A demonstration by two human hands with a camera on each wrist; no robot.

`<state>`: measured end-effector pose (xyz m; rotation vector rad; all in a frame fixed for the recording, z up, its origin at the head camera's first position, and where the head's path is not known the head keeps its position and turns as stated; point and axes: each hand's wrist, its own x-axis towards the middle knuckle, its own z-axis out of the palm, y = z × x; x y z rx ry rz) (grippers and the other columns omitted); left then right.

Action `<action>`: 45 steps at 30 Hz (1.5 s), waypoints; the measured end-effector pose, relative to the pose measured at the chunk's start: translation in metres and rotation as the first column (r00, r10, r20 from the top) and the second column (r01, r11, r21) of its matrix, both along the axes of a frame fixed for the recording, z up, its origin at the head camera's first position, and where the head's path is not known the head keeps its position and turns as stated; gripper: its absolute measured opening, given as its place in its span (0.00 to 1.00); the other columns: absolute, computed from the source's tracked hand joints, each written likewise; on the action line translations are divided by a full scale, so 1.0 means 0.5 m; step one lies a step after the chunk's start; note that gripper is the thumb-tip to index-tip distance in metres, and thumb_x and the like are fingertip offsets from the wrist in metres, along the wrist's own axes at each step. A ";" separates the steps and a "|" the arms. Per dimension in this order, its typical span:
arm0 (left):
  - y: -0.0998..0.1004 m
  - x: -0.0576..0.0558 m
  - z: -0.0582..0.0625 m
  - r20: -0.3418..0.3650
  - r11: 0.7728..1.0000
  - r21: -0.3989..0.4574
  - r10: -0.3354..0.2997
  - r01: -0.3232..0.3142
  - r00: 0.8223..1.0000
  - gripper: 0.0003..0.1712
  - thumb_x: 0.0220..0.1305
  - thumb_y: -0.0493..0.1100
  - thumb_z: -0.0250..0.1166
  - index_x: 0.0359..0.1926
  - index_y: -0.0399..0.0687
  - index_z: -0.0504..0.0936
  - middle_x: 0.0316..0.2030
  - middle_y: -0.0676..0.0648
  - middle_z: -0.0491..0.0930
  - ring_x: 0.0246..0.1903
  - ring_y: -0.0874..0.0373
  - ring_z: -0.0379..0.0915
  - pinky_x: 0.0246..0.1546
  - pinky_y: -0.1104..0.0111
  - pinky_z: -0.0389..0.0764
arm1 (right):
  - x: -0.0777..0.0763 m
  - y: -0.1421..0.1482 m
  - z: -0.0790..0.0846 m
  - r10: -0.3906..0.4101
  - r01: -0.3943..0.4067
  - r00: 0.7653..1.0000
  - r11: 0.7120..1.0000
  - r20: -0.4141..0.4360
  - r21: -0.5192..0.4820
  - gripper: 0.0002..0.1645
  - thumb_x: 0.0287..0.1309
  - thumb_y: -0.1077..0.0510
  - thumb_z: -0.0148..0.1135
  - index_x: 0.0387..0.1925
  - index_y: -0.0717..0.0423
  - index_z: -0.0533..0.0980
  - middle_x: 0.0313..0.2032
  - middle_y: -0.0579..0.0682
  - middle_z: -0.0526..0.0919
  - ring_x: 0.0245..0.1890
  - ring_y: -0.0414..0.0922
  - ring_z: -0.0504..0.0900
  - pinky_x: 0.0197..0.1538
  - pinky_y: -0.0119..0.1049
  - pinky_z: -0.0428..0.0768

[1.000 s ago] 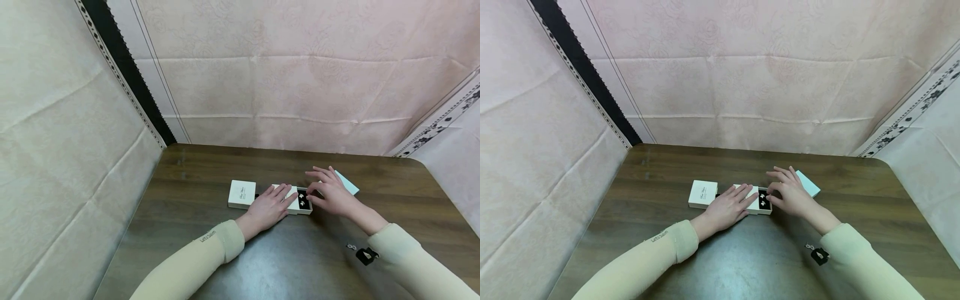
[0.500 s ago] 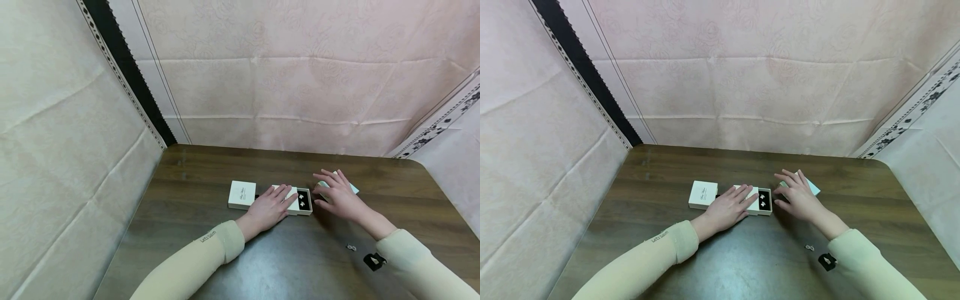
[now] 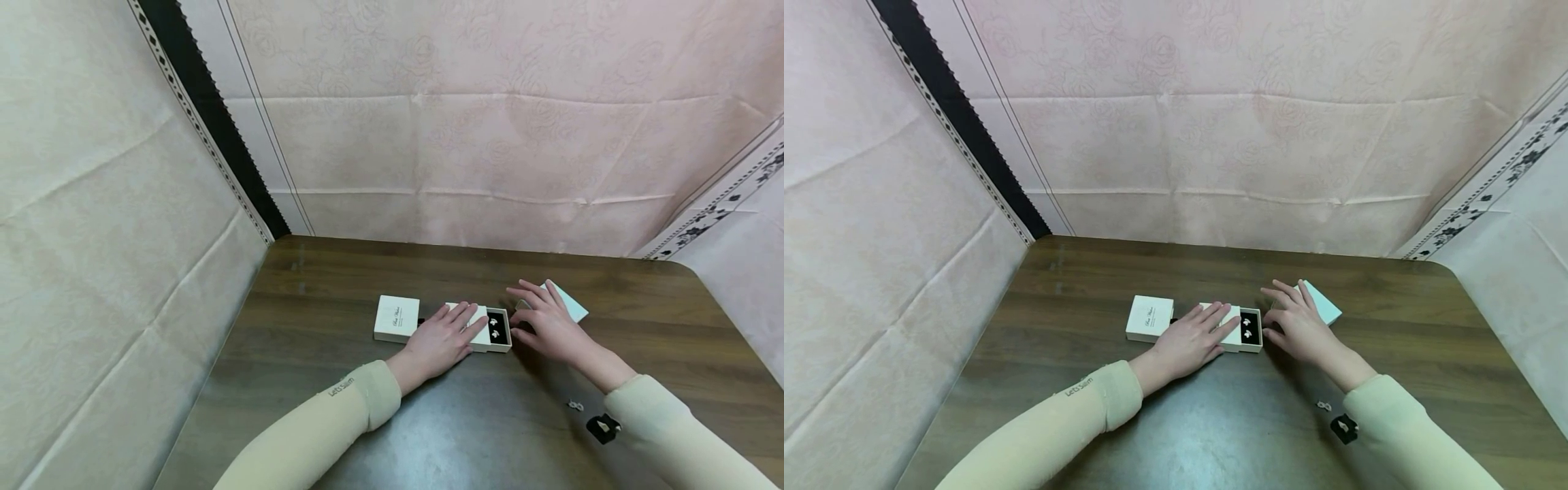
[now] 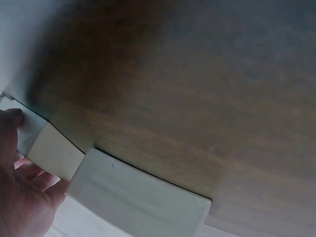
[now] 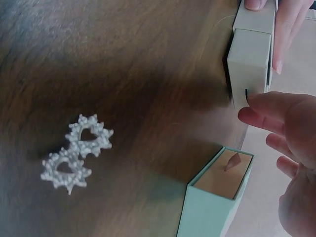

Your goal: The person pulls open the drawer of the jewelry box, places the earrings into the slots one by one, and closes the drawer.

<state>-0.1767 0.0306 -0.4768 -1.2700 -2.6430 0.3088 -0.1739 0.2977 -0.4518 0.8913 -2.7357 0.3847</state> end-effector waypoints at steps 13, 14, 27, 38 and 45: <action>0.001 0.003 -0.001 0.014 1.000 -0.008 0.010 -0.010 1.000 0.35 0.85 0.61 0.51 0.85 0.63 0.58 0.83 0.49 0.58 0.81 0.57 0.55 0.78 0.61 0.64 | -0.003 -0.007 -0.009 -0.006 0.006 1.000 1.000 0.003 -0.011 0.14 0.50 0.69 0.81 0.24 0.49 0.84 0.64 0.66 0.80 0.73 0.69 0.67 0.71 0.80 0.54; 0.001 0.003 -0.002 0.017 1.000 -0.007 0.011 -0.011 1.000 0.35 0.85 0.61 0.51 0.85 0.63 0.58 0.83 0.50 0.58 0.81 0.57 0.55 0.78 0.61 0.64 | -0.003 -0.008 -0.010 -0.005 0.005 1.000 1.000 0.002 -0.012 0.15 0.50 0.69 0.81 0.24 0.49 0.84 0.64 0.66 0.80 0.73 0.69 0.67 0.72 0.80 0.53; 0.001 0.002 -0.006 0.004 1.000 -0.028 0.010 -0.010 1.000 0.36 0.85 0.62 0.50 0.86 0.63 0.57 0.83 0.50 0.57 0.81 0.57 0.55 0.78 0.62 0.64 | -0.006 -0.016 -0.013 0.023 -0.023 0.999 1.000 -0.027 -0.006 0.17 0.47 0.71 0.80 0.22 0.48 0.82 0.63 0.65 0.81 0.72 0.69 0.68 0.74 0.78 0.51; -0.001 -0.003 -0.012 -0.040 1.000 -0.018 -0.017 0.017 0.999 0.36 0.85 0.62 0.49 0.85 0.61 0.59 0.82 0.48 0.60 0.81 0.56 0.57 0.77 0.61 0.65 | -0.016 -0.035 -0.013 0.048 -0.049 0.998 0.999 -0.046 -0.005 0.17 0.48 0.71 0.80 0.22 0.48 0.82 0.63 0.65 0.82 0.72 0.68 0.68 0.74 0.77 0.53; -0.001 -0.005 -0.009 -0.038 1.000 -0.012 -0.018 0.018 0.999 0.36 0.85 0.62 0.49 0.86 0.61 0.57 0.83 0.49 0.59 0.81 0.56 0.56 0.78 0.61 0.64 | -0.023 -0.052 -0.015 0.076 -0.077 0.996 0.997 -0.046 -0.024 0.15 0.49 0.70 0.81 0.23 0.49 0.83 0.63 0.64 0.81 0.72 0.68 0.68 0.72 0.78 0.54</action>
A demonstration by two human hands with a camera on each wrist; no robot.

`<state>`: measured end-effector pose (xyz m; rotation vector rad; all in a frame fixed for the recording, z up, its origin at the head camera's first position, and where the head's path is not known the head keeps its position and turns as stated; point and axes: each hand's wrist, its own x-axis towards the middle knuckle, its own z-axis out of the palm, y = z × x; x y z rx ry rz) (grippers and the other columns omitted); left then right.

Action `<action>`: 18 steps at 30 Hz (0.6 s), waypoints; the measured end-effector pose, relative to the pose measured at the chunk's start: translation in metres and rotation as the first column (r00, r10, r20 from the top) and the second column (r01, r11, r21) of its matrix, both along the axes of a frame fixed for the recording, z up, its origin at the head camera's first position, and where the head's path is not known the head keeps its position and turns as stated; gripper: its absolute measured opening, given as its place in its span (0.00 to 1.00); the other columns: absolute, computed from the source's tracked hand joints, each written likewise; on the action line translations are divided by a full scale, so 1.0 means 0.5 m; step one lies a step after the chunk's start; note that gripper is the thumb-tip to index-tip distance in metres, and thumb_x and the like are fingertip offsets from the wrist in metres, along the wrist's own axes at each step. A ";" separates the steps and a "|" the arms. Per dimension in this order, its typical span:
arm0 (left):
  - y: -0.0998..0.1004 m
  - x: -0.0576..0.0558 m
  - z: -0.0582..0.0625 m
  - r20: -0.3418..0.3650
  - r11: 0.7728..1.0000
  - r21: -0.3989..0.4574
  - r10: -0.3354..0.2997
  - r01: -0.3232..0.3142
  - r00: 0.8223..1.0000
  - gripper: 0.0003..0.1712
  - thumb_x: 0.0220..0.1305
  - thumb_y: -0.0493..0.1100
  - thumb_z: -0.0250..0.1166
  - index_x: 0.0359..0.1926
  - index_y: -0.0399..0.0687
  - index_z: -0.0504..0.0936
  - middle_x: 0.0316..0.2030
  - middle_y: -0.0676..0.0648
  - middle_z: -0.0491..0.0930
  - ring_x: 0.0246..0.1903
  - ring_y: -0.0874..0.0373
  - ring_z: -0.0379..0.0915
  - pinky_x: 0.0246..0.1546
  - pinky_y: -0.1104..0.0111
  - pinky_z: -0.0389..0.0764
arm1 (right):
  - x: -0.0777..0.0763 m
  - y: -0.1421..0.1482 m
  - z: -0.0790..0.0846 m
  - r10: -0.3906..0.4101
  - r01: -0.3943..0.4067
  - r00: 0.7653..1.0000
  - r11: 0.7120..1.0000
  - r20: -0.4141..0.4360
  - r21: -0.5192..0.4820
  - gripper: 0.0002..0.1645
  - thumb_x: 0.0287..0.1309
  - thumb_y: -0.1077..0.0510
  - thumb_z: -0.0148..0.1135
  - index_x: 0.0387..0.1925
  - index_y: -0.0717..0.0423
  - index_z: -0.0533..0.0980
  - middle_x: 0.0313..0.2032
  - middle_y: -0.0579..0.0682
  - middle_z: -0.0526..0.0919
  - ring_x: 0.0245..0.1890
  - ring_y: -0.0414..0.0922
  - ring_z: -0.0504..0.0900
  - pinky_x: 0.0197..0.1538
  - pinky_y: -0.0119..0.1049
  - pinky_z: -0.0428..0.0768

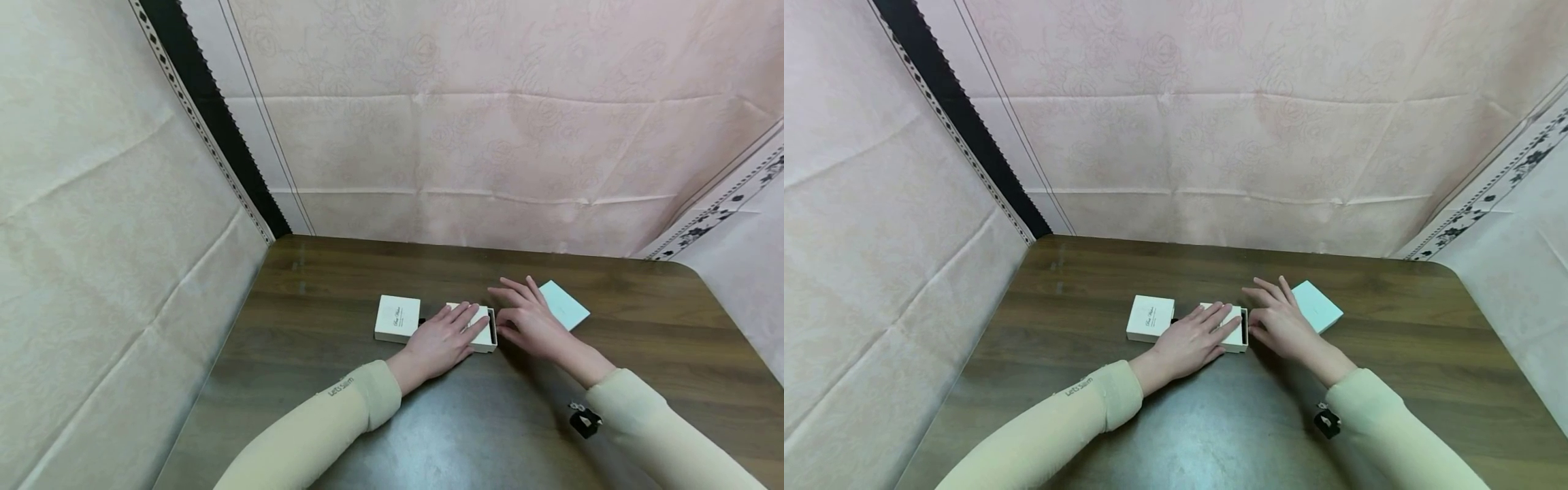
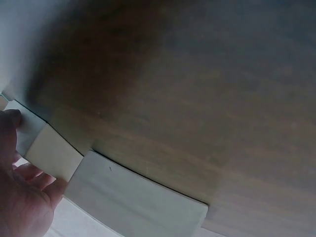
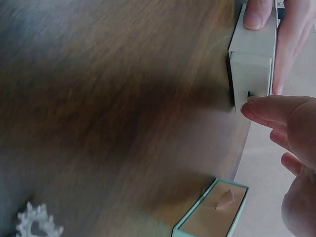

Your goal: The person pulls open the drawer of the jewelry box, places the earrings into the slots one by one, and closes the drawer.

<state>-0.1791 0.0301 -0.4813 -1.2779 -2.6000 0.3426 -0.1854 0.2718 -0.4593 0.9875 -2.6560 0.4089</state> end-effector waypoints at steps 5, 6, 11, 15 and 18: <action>0.004 0.001 0.001 0.003 1.000 -0.009 0.002 -0.002 1.000 0.36 0.85 0.63 0.47 0.86 0.61 0.56 0.83 0.49 0.58 0.81 0.56 0.55 0.78 0.62 0.63 | -0.002 -0.009 -0.001 0.008 -0.008 1.000 1.000 0.020 -0.010 0.13 0.51 0.69 0.81 0.25 0.51 0.85 0.64 0.64 0.81 0.73 0.68 0.67 0.74 0.77 0.52; 0.004 0.001 0.000 0.004 1.000 -0.010 0.003 -0.003 1.000 0.36 0.85 0.63 0.47 0.86 0.61 0.56 0.83 0.49 0.58 0.81 0.56 0.55 0.78 0.62 0.63 | -0.002 -0.011 -0.001 0.009 -0.009 1.000 1.000 0.024 -0.008 0.13 0.51 0.69 0.81 0.25 0.51 0.85 0.64 0.65 0.81 0.74 0.68 0.66 0.75 0.76 0.51; 0.004 0.000 0.000 0.015 1.000 -0.006 0.006 -0.006 1.000 0.36 0.86 0.62 0.48 0.86 0.60 0.56 0.83 0.48 0.57 0.82 0.56 0.54 0.78 0.62 0.63 | -0.005 -0.016 -0.002 0.002 -0.002 1.000 1.000 0.031 0.008 0.11 0.52 0.69 0.80 0.26 0.53 0.86 0.65 0.65 0.81 0.74 0.68 0.66 0.76 0.75 0.50; 0.002 -0.001 0.000 0.021 1.000 -0.002 0.006 -0.006 1.000 0.36 0.86 0.62 0.48 0.86 0.60 0.56 0.83 0.48 0.57 0.82 0.56 0.54 0.78 0.61 0.63 | -0.006 -0.019 -0.004 -0.002 0.001 1.000 1.000 0.030 0.007 0.10 0.52 0.69 0.81 0.27 0.54 0.87 0.65 0.65 0.81 0.74 0.68 0.67 0.74 0.77 0.52; 0.001 -0.001 0.000 0.022 1.000 -0.005 0.008 -0.008 1.000 0.36 0.86 0.62 0.48 0.86 0.60 0.56 0.83 0.48 0.57 0.82 0.56 0.55 0.78 0.61 0.63 | -0.006 -0.020 -0.004 -0.003 0.002 0.999 1.000 0.033 0.005 0.09 0.53 0.69 0.80 0.27 0.54 0.87 0.65 0.64 0.81 0.74 0.68 0.66 0.74 0.77 0.52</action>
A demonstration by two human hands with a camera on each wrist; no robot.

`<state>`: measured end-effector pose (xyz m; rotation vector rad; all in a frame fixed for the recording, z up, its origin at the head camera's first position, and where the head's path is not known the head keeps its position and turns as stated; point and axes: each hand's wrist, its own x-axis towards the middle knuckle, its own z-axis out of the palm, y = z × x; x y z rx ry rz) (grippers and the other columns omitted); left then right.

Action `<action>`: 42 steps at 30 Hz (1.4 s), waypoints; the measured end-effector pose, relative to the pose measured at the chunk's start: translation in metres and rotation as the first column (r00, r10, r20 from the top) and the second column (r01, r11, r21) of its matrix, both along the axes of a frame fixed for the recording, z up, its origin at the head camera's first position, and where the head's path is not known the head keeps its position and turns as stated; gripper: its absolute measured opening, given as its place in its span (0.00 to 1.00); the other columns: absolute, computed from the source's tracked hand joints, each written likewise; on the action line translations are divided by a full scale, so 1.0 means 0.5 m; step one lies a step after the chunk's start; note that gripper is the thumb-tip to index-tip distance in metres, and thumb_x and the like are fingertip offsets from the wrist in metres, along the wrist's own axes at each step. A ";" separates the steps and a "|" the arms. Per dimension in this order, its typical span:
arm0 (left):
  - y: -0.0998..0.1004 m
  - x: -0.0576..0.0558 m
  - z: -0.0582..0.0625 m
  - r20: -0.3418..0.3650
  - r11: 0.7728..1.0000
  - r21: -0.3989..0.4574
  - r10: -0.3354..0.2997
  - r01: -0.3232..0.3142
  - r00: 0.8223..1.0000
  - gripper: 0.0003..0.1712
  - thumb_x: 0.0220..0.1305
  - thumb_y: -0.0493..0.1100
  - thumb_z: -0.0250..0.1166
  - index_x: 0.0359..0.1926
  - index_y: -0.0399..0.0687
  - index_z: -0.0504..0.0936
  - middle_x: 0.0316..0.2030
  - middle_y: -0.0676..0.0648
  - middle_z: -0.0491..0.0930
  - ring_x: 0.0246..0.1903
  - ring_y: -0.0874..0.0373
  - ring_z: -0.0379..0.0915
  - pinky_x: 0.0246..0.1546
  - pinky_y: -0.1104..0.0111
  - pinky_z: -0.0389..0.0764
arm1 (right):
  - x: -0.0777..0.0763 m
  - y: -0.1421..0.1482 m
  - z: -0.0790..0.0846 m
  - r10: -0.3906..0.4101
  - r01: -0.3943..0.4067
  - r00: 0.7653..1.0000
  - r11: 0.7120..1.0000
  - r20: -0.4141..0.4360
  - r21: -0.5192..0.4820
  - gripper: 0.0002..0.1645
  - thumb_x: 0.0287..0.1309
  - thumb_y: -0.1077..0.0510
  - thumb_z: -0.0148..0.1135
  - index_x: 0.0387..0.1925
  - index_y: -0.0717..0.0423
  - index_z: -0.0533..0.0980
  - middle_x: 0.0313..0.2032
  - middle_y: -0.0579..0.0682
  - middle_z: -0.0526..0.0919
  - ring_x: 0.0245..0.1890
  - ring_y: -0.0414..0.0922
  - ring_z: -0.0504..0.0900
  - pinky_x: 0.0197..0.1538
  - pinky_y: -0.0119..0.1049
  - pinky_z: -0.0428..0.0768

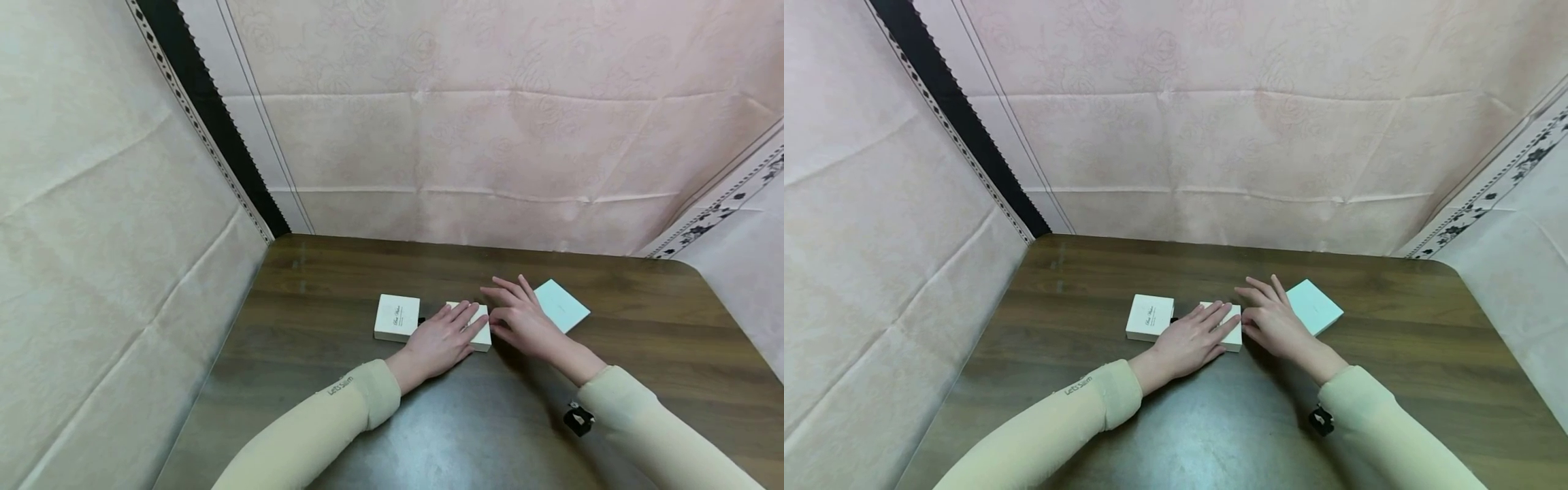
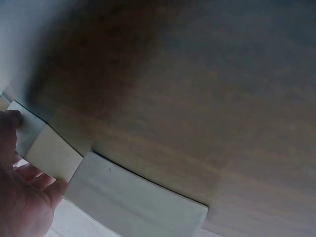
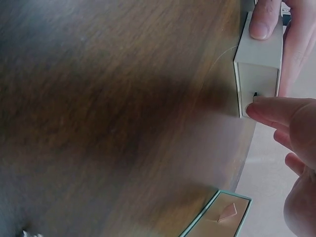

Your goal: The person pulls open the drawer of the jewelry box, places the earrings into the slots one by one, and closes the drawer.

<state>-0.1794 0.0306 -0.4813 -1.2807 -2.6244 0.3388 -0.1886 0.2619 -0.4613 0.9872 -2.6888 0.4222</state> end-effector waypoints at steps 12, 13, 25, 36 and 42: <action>-0.002 0.001 0.004 0.037 1.000 0.012 0.006 -0.007 0.999 0.37 0.85 0.62 0.49 0.86 0.59 0.56 0.84 0.48 0.57 0.82 0.56 0.54 0.79 0.61 0.62 | 0.009 0.016 0.012 -0.037 0.037 0.999 0.999 0.033 -0.022 0.12 0.53 0.63 0.82 0.28 0.47 0.84 0.65 0.63 0.80 0.74 0.67 0.67 0.75 0.76 0.51; -0.002 0.001 0.005 0.044 1.000 0.014 0.008 -0.008 0.999 0.37 0.85 0.62 0.49 0.86 0.59 0.56 0.84 0.48 0.57 0.82 0.56 0.54 0.79 0.61 0.62 | 0.012 0.021 0.016 -0.041 0.042 0.998 0.999 0.037 -0.024 0.11 0.54 0.62 0.82 0.30 0.47 0.84 0.65 0.63 0.80 0.74 0.67 0.67 0.75 0.76 0.51; -0.003 0.003 0.033 0.085 0.999 0.043 0.005 -0.009 0.996 0.38 0.83 0.63 0.51 0.85 0.59 0.59 0.83 0.48 0.58 0.80 0.55 0.58 0.78 0.58 0.63 | 0.036 0.096 0.055 -0.130 0.130 0.992 0.992 0.007 0.005 0.23 0.58 0.56 0.80 0.54 0.58 0.84 0.64 0.66 0.80 0.68 0.69 0.73 0.71 0.72 0.65; -0.017 0.021 0.068 0.139 0.999 0.024 0.043 -0.047 0.989 0.40 0.82 0.65 0.53 0.86 0.60 0.58 0.83 0.48 0.59 0.80 0.55 0.59 0.79 0.57 0.63 | 0.047 0.153 0.051 -0.260 0.257 0.965 0.964 0.042 0.068 0.40 0.58 0.52 0.79 0.67 0.66 0.76 0.68 0.73 0.75 0.68 0.74 0.71 0.64 0.73 0.71; -0.033 0.037 0.083 0.141 0.999 0.005 0.049 -0.050 0.989 0.39 0.81 0.65 0.55 0.85 0.59 0.60 0.82 0.49 0.61 0.79 0.55 0.62 0.77 0.56 0.65 | 0.052 0.165 0.048 -0.300 0.292 0.947 0.953 0.113 0.078 0.44 0.59 0.51 0.79 0.70 0.69 0.73 0.70 0.75 0.71 0.70 0.76 0.67 0.64 0.74 0.72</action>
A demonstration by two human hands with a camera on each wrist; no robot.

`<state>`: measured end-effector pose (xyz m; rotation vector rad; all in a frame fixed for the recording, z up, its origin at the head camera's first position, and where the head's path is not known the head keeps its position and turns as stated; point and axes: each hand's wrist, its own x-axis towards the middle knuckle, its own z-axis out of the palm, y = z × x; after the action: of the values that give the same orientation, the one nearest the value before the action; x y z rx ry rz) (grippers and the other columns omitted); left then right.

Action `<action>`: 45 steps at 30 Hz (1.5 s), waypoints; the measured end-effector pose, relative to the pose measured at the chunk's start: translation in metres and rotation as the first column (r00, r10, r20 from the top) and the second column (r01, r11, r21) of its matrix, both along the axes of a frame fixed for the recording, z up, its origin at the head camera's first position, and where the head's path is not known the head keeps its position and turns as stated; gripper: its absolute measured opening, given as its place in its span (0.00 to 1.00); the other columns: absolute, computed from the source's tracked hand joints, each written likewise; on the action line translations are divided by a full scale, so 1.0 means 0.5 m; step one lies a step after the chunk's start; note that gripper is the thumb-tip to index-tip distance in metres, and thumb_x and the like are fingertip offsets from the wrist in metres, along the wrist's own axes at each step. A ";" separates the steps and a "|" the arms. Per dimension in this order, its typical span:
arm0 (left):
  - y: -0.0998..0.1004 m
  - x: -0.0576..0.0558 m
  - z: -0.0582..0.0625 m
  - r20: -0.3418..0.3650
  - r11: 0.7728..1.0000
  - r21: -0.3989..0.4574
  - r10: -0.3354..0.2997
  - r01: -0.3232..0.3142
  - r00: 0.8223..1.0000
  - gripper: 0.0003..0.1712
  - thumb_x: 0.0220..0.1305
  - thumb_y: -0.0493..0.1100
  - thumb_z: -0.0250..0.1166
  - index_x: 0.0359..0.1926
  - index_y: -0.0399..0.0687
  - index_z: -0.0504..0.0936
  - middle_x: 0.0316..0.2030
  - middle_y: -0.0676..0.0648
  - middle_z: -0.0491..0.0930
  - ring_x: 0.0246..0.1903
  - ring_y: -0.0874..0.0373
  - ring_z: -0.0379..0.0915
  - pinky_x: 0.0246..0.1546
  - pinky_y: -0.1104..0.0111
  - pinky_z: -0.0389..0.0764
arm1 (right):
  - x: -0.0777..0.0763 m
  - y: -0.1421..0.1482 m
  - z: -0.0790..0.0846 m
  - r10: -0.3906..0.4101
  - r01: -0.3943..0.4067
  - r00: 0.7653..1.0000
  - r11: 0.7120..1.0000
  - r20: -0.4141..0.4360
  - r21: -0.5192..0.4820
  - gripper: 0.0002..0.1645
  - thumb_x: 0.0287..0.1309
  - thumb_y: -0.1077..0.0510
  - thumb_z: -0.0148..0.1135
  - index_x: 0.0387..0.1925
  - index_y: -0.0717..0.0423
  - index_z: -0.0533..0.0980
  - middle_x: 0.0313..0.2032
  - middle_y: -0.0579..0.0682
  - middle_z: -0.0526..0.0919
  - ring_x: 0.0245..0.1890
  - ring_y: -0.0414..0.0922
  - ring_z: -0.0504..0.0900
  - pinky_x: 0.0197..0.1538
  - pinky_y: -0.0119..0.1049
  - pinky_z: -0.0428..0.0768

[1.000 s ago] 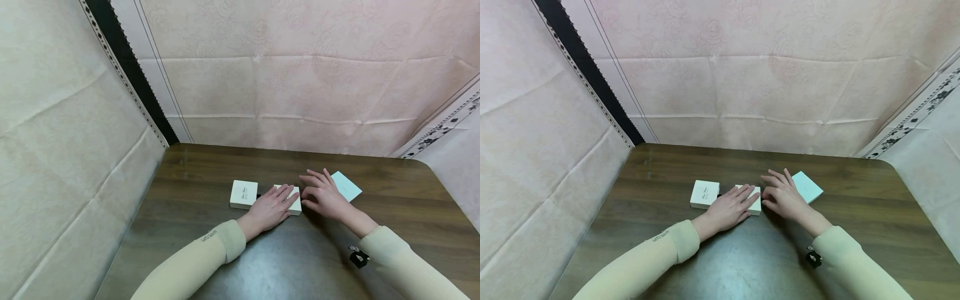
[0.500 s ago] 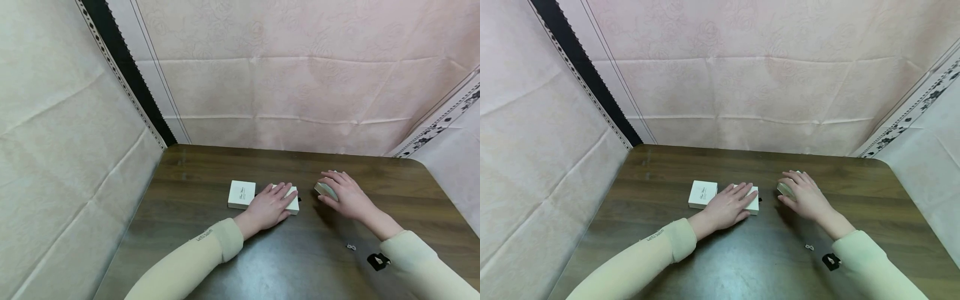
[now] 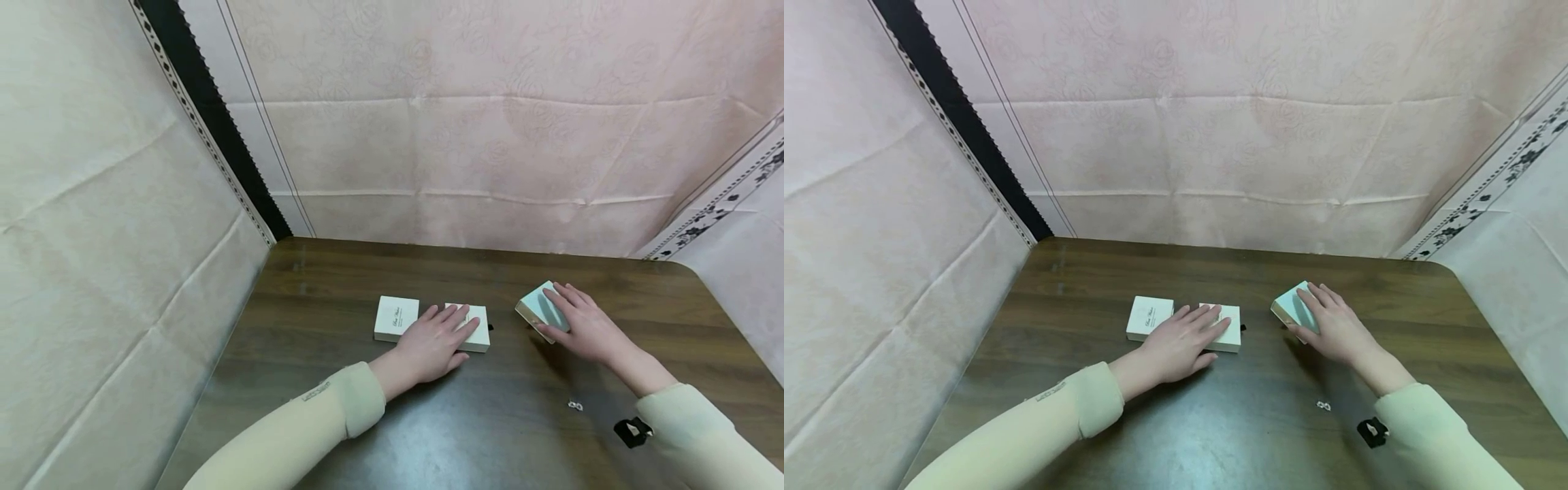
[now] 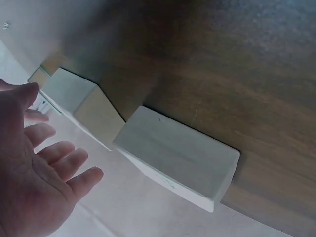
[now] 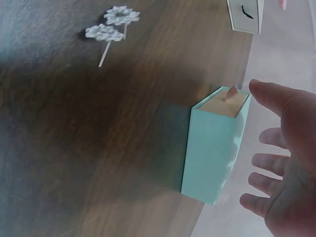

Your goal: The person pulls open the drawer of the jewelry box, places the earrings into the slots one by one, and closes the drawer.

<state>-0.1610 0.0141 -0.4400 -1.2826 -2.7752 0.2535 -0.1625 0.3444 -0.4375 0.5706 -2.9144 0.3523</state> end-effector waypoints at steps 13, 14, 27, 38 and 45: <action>-0.021 0.034 0.003 0.003 1.000 -0.020 -0.016 0.016 1.000 0.39 0.80 0.66 0.56 0.84 0.62 0.62 0.82 0.51 0.61 0.78 0.57 0.62 0.76 0.56 0.67 | 0.006 0.023 -0.022 0.015 -0.016 0.998 0.999 0.055 0.030 0.42 0.62 0.52 0.77 0.70 0.70 0.72 0.70 0.77 0.69 0.68 0.78 0.69 0.62 0.72 0.75; -0.021 0.036 0.003 -0.001 1.000 -0.020 -0.018 0.018 1.000 0.39 0.80 0.66 0.56 0.84 0.62 0.62 0.82 0.51 0.61 0.78 0.57 0.62 0.76 0.56 0.67 | 0.007 0.025 -0.024 0.017 -0.019 0.998 0.999 0.056 0.034 0.42 0.63 0.53 0.77 0.71 0.70 0.72 0.70 0.77 0.69 0.67 0.78 0.70 0.61 0.72 0.76; -0.034 0.053 -0.003 -0.001 0.999 -0.020 -0.045 0.045 0.999 0.39 0.80 0.66 0.55 0.84 0.62 0.63 0.82 0.51 0.61 0.79 0.57 0.61 0.76 0.56 0.67 | 0.013 0.033 -0.041 0.106 -0.104 0.992 0.994 -0.073 0.035 0.40 0.57 0.60 0.79 0.69 0.68 0.75 0.68 0.75 0.73 0.62 0.76 0.77 0.56 0.69 0.80; -0.033 0.067 0.011 0.025 0.997 -0.047 -0.062 0.063 0.998 0.39 0.80 0.66 0.55 0.84 0.63 0.62 0.82 0.51 0.61 0.79 0.58 0.61 0.77 0.56 0.66 | 0.029 0.042 -0.049 0.229 -0.226 0.967 0.973 -0.110 0.042 0.42 0.51 0.62 0.83 0.68 0.63 0.77 0.67 0.70 0.76 0.63 0.70 0.78 0.54 0.65 0.82; -0.030 0.070 0.017 0.052 0.996 -0.057 -0.058 0.061 0.997 0.39 0.80 0.66 0.55 0.84 0.64 0.61 0.82 0.52 0.60 0.79 0.59 0.61 0.77 0.56 0.66 | 0.035 0.049 -0.048 0.288 -0.277 0.949 0.956 -0.132 0.096 0.44 0.48 0.62 0.85 0.68 0.61 0.78 0.67 0.69 0.76 0.62 0.68 0.79 0.49 0.60 0.85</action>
<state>-0.1259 -0.0007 -0.4315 -1.4018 -2.7847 0.3055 -0.1450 0.3690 -0.4615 0.9877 -2.7171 0.2216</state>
